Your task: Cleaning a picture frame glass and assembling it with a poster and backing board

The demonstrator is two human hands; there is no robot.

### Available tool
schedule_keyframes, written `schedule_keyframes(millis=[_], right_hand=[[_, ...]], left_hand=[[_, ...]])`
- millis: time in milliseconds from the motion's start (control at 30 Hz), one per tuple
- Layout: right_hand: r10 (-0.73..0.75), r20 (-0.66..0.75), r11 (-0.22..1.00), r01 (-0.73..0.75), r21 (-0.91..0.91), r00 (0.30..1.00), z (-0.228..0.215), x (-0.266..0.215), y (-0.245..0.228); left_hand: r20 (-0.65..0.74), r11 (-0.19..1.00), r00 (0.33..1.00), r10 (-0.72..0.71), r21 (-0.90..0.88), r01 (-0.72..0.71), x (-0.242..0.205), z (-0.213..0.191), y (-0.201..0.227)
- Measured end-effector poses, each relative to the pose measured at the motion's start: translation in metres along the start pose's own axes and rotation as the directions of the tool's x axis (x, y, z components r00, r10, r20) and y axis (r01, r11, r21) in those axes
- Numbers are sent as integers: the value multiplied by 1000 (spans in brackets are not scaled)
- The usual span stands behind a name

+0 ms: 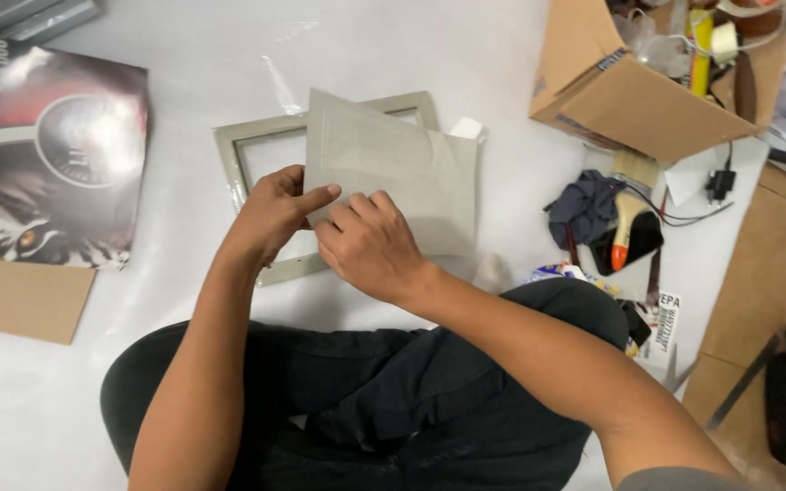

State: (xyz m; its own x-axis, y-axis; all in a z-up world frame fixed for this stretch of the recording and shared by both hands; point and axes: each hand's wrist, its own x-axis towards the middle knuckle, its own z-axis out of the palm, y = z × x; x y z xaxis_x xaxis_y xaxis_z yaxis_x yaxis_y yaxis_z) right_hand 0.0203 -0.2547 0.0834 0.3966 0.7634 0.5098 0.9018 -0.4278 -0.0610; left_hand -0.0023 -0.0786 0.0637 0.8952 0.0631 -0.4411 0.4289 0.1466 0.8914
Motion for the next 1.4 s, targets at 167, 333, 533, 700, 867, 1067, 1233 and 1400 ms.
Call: schedule_keyframes(millis=[167, 333, 533, 700, 867, 1067, 1233, 1400], right_hand=[[227, 210, 945, -268, 189, 951, 8, 3, 43], [646, 394, 691, -720, 63, 654, 1, 3, 118], [770, 616, 78, -983, 166, 165, 7, 0, 141], [669, 724, -315, -817, 483, 170, 7, 6, 142], [809, 538, -69, -870, 488, 237, -3, -1, 164], [898, 345, 290, -957, 3, 273, 27, -63, 214], [866, 432, 324, -941, -99, 253, 37, -57, 199], [878, 405, 375, -891, -256, 253, 58, -82, 211]], left_hand=[[-132, 985, 989, 63, 165, -41, 0, -26, 13], [-166, 997, 984, 64, 54, -56, 9, -67, 20], [-216, 989, 976, 4, -145, -36, 12, -93, 13], [-290, 953, 957, 26, -283, -111, 13, -98, 7], [-473, 860, 876, 97, -402, -313, 17, -107, 3], [-684, 804, 727, 55, -402, -438, 40, -134, -27], [-841, 818, 541, -13, -320, -478, 71, -168, -78], [-969, 975, 168, 180, 153, -160, 56, -146, -52]])
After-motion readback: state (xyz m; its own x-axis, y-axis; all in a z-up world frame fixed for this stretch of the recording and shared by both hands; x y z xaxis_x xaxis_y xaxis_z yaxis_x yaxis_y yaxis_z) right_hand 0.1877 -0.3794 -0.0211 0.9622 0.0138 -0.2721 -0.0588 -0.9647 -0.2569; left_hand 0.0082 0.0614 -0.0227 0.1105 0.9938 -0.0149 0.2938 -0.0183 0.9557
